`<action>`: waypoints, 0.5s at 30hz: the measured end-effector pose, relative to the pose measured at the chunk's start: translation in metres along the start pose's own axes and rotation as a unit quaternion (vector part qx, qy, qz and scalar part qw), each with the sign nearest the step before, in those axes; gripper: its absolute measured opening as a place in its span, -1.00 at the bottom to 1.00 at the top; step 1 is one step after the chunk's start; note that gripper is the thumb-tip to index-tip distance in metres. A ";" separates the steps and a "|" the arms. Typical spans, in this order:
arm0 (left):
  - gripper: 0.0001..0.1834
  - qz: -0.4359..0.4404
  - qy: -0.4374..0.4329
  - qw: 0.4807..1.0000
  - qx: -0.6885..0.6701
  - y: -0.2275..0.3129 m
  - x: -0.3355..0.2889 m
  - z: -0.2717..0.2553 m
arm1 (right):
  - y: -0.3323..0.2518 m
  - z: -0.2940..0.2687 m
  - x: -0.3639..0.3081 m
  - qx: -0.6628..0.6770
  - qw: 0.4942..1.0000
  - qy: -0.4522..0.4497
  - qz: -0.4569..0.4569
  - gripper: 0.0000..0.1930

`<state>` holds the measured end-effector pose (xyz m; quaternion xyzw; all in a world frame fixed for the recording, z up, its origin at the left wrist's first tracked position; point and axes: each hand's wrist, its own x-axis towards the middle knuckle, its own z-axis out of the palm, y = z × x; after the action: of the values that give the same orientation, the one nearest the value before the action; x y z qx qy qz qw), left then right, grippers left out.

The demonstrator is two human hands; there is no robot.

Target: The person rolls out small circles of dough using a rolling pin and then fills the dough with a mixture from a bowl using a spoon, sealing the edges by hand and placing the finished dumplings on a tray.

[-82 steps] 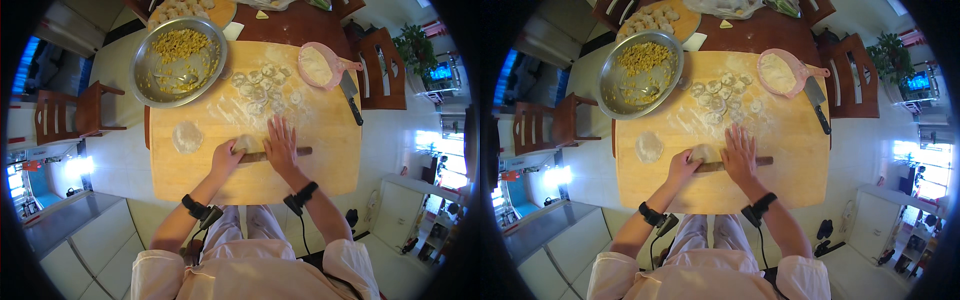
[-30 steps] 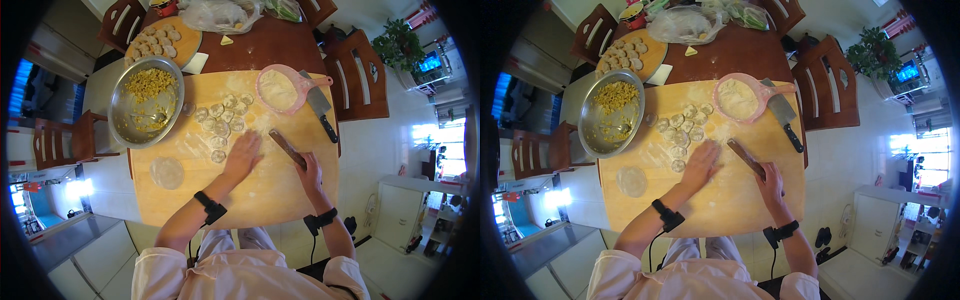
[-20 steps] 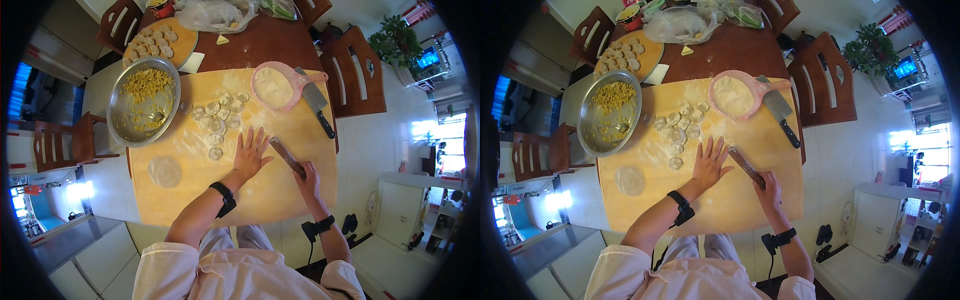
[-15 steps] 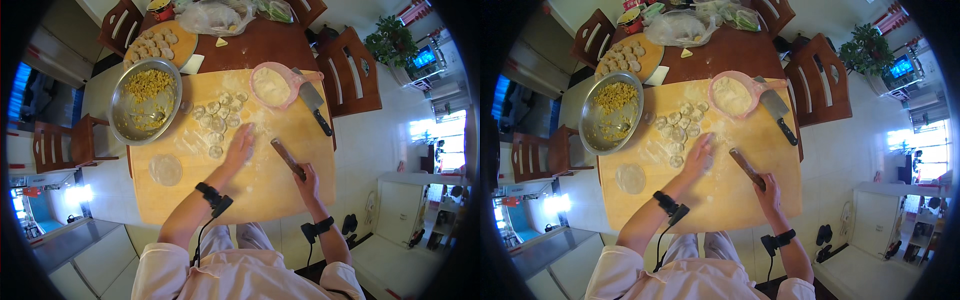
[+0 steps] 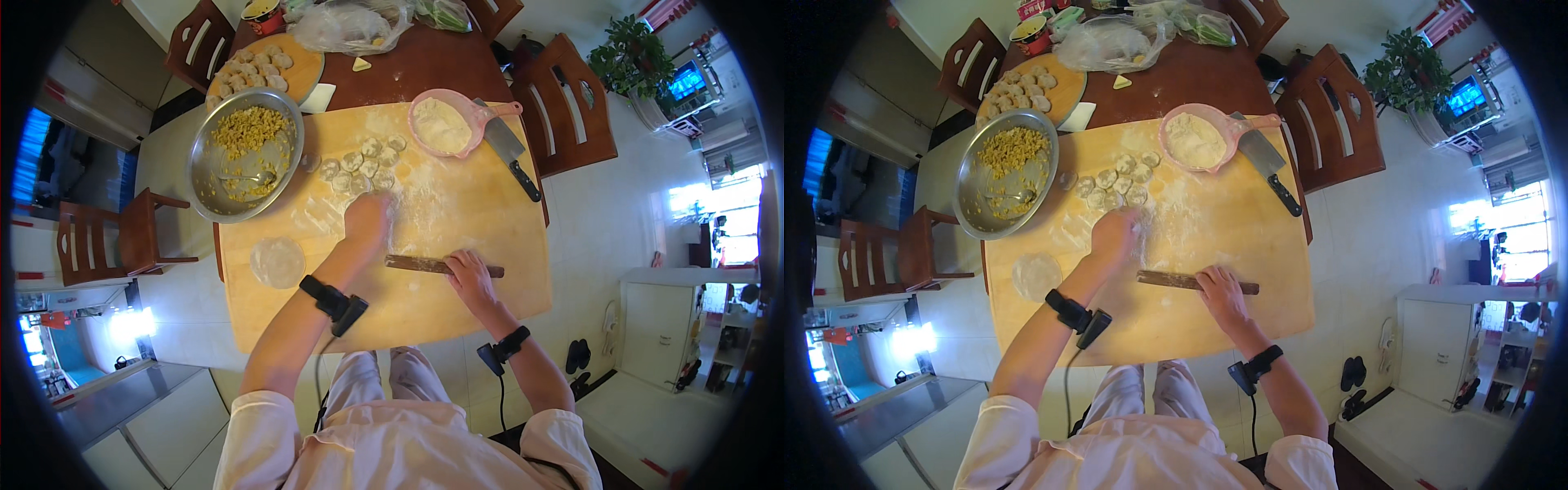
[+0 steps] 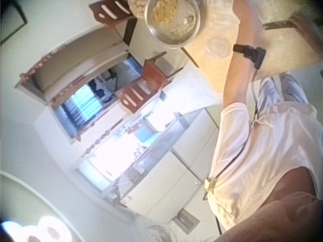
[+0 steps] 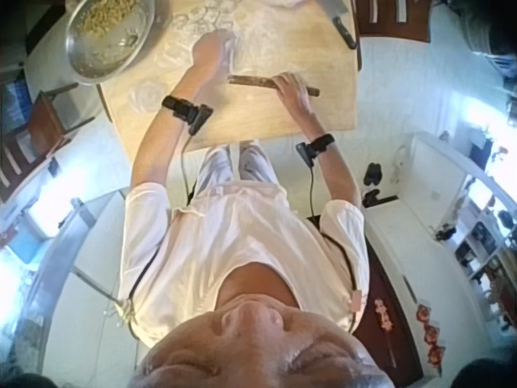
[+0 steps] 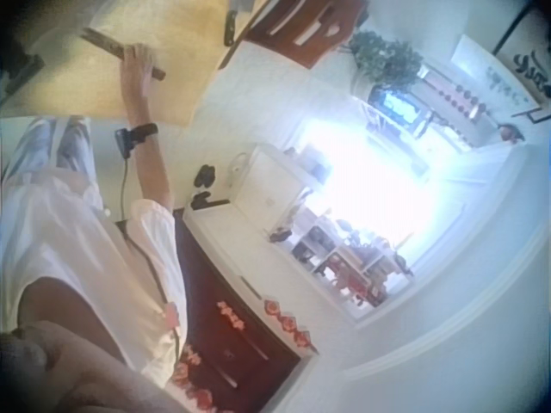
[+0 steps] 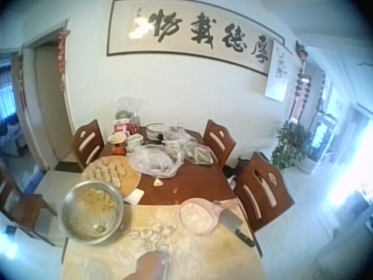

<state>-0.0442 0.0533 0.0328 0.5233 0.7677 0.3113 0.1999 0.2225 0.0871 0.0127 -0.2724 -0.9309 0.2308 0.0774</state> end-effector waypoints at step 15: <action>-0.89 -0.038 -0.140 0.989 0.013 0.021 -0.062 0.071 | -0.026 0.034 0.040 -0.116 0.987 0.063 0.090 -0.46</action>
<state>0.0382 0.0202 -0.0050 0.5350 0.7551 0.2173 0.3105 0.1671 0.0762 -0.0044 -0.3765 -0.9162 0.1093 0.0825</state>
